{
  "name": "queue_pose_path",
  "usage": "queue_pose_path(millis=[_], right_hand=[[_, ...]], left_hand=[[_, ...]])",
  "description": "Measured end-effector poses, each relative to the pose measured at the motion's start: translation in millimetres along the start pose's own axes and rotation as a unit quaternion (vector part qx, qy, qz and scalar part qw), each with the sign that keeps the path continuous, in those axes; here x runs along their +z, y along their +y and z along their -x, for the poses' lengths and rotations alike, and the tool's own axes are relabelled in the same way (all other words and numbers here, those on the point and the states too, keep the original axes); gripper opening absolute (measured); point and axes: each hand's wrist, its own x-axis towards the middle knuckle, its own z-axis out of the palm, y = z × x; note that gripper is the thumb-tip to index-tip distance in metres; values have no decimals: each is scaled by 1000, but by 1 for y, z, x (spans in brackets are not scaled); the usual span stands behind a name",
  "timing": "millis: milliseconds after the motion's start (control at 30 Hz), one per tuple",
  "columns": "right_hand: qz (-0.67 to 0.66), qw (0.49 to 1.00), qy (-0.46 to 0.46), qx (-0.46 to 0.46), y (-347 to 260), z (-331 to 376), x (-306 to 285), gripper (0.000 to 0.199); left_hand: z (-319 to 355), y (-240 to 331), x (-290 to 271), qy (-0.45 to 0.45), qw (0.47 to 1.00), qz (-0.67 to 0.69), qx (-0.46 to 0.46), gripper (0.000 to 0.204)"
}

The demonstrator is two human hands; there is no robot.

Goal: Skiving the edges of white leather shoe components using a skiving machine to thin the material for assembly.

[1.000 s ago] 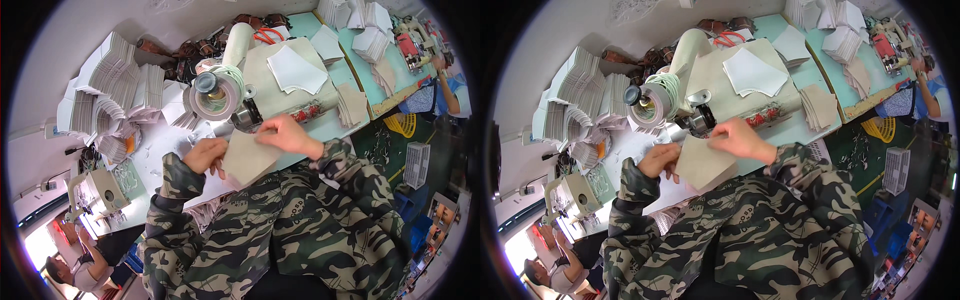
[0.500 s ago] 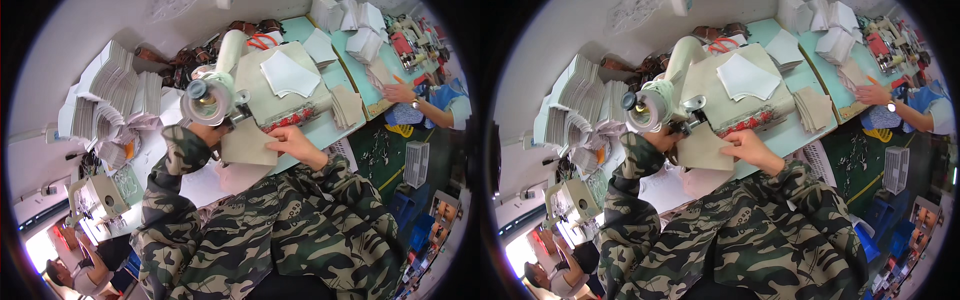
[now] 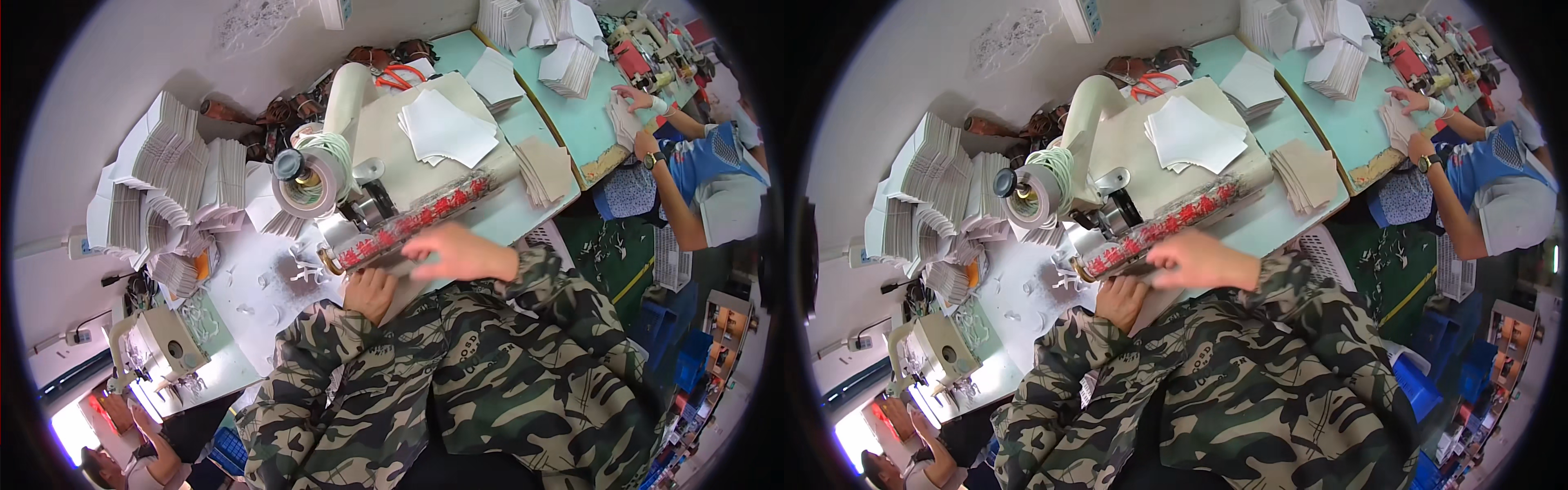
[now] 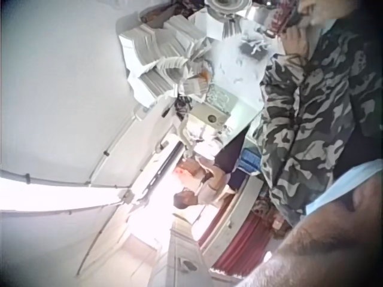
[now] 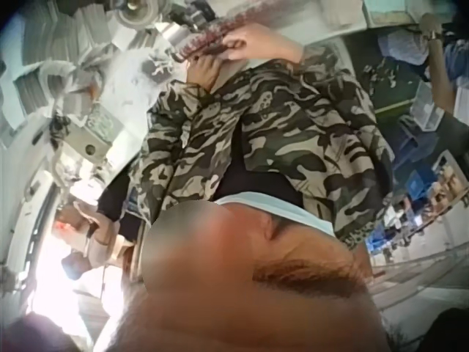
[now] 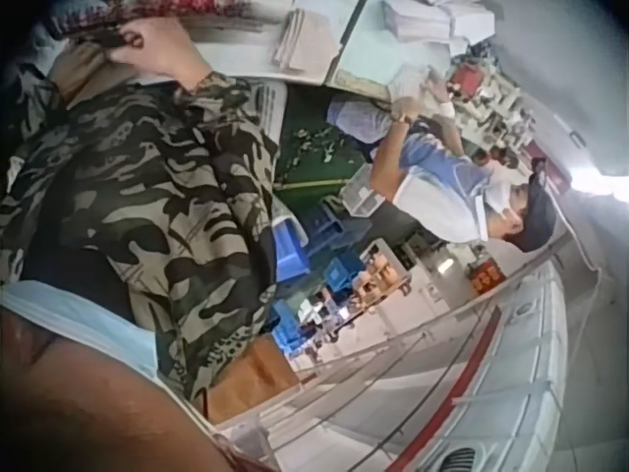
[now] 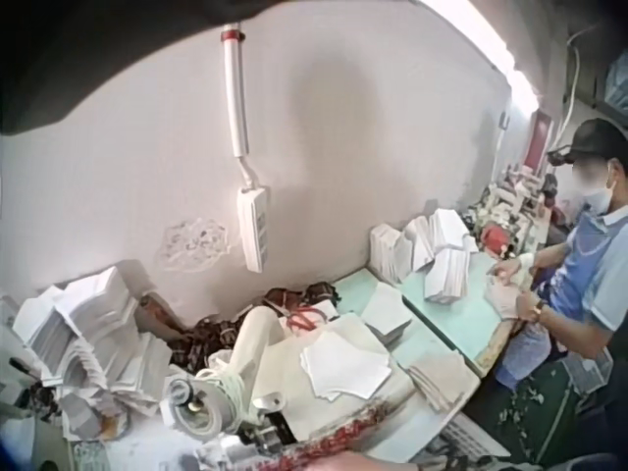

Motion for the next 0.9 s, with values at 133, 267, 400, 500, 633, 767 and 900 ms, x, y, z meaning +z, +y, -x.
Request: queue_pose_path(millis=[133, 267, 400, 500, 633, 767, 900], right_hand=[[187, 979, 21, -83, 27, -9, 37, 31], [128, 987, 65, -65, -11, -48, 26, 25], [186, 980, 64, 14, -25, -59, -25, 27], [243, 968, 43, -32, -17, -76, -54, 32], [325, 945, -43, -19, -35, -115, -68, 33], [244, 969, -25, -41, -25, -77, -67, 26], [-30, 996, 86, -4, -6, -45, -11, 24]], left_hand=[[-9, -15, -48, -215, 958, 151, -118, 12], [-49, -93, -108, -291, 814, 441, -240, 31], [-74, -133, -114, -348, 827, 368, -242, 30], [-113, -110, -116, -246, 911, 274, -188, 27], [-101, -108, -125, -298, 952, 54, 43, 27], [-63, -83, -113, -245, 826, 422, -284, 32], [-53, -74, -126, -288, 679, 593, -323, 35]])
